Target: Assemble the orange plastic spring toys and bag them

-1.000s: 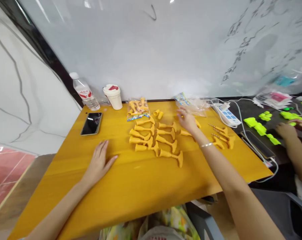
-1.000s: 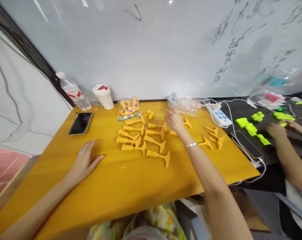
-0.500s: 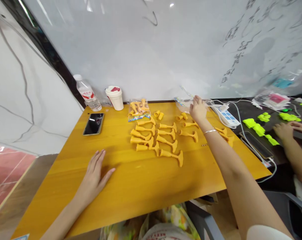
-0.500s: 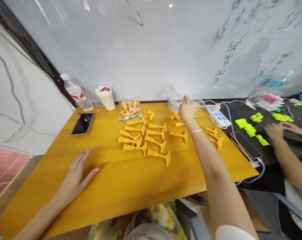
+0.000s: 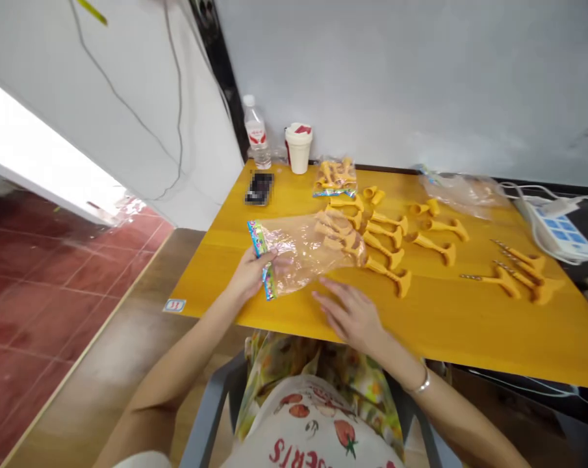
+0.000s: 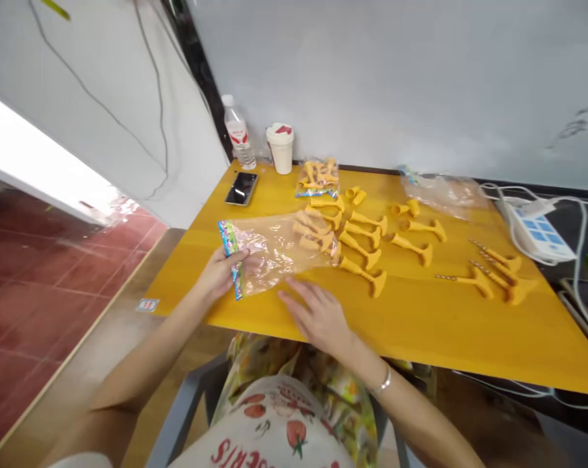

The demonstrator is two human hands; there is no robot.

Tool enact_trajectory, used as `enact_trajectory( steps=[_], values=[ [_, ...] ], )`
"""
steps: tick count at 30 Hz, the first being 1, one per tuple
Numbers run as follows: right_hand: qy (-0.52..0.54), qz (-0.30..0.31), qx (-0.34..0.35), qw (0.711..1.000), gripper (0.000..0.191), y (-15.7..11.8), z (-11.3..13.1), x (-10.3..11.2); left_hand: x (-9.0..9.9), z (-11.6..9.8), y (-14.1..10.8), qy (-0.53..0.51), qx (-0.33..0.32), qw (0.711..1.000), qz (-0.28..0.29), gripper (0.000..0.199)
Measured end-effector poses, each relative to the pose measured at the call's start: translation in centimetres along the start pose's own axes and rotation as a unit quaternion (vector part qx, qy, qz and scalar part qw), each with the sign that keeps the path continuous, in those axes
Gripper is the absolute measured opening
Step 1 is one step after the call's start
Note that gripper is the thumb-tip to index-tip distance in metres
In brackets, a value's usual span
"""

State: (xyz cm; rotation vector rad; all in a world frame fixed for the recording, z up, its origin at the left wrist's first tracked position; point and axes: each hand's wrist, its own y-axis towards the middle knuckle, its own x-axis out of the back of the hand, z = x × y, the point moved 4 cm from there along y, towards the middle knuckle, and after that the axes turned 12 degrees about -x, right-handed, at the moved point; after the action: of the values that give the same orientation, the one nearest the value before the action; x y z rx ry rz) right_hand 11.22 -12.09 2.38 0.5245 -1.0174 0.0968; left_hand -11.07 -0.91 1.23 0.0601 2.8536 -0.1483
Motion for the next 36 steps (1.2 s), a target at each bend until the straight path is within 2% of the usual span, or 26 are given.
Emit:
enact_trajectory(
  steps=[2, 4, 6, 9, 11, 13, 15, 16, 18, 20, 21, 23, 26, 27, 29, 32, 34, 36],
  values=[
    [0.031, -0.089, -0.082, 0.992, 0.044, -0.3, -1.6, 1.0, 3.3, -0.3, -0.6, 0.025, 0.008, 1.0, -0.014, 0.036],
    [0.084, -0.134, -0.179, 0.971, 0.05, -0.1, -3.5, 1.2, 6.1, -0.5, -1.0, 0.044, 0.015, 0.999, -0.015, 0.035],
    [0.173, -0.101, -0.249, 0.948, 0.059, 0.5, -4.9, -0.2, 8.0, -0.5, -1.0, 0.062, 0.02, 0.998, 0.004, 0.038],
    [0.317, 0.012, -0.315, 0.894, 0.068, 1.4, -5.5, -3.4, 9.8, -0.4, -0.7, 0.12, -0.004, 0.992, 0.033, 0.049],
    [0.38, 0.06, -0.337, 0.859, 0.071, 1.7, -5.2, -4.9, 10.9, -1.1, -0.6, 0.213, -0.084, 0.973, -0.007, 0.061],
    [0.416, 0.078, -0.34, 0.84, 0.072, 2.1, -4.9, -5.4, 11.3, -2.6, -1.3, 0.335, -0.207, 0.916, -0.078, 0.072],
    [0.433, 0.082, -0.339, 0.832, 0.07, 2.4, -4.4, -5.3, 10.0, -3.9, -2.9, 0.417, -0.31, 0.847, -0.111, 0.075],
    [0.437, 0.082, -0.336, 0.83, 0.067, 2.5, -4.1, -5.2, 8.8, -4.2, -3.8, 0.431, -0.343, 0.829, -0.098, 0.072],
    [0.436, 0.09, -0.32, 0.836, 0.058, 2.5, -3.1, -4.9, 5.3, -3.9, -5.5, 0.417, -0.365, 0.832, -0.012, 0.06],
    [0.413, 0.101, -0.283, 0.86, 0.049, 2.3, -1.6, -4.5, 1.6, -2.6, -6.8, 0.41, -0.362, 0.833, 0.085, 0.057],
    [0.391, 0.106, -0.256, 0.878, 0.045, 2.1, -0.7, -4.3, 0.1, -1.9, -7.3, 0.413, -0.36, 0.83, 0.11, 0.057],
    [0.327, 0.126, -0.191, 0.917, 0.039, 1.7, 0.8, -3.9, -2.0, -0.3, -7.7, 0.432, -0.346, 0.823, 0.124, 0.06],
    [0.207, 0.148, -0.107, 0.961, 0.032, 1.4, 1.3, -2.8, -3.0, 2.0, -7.4, 0.486, -0.313, 0.809, 0.102, 0.07],
    [0.167, 0.137, -0.099, 0.971, 0.032, 1.6, 0.8, -2.2, -3.0, 2.5, -7.2, 0.508, -0.304, 0.801, 0.095, 0.073],
    [0.077, 0.074, -0.117, 0.987, 0.034, 2.6, -1.3, -0.8, -2.9, 3.1, -7.1, 0.547, -0.296, 0.778, 0.086, 0.076],
    [-0.08, -0.012, -0.182, 0.98, 0.039, 4.8, -5.0, 0.7, -3.4, 2.9, -7.5, 0.579, -0.313, 0.749, 0.079, 0.072],
    [-0.159, -0.026, -0.198, 0.967, 0.04, 6.3, -6.6, 0.6, -4.3, 2.4, -8.1, 0.578, -0.338, 0.739, 0.078, 0.066],
    [-0.2, -0.019, -0.181, 0.963, 0.039, 7.5, -7.2, -0.2, -5.3, 1.8, -8.5, 0.572, -0.361, 0.732, 0.083, 0.06]
  ],
)
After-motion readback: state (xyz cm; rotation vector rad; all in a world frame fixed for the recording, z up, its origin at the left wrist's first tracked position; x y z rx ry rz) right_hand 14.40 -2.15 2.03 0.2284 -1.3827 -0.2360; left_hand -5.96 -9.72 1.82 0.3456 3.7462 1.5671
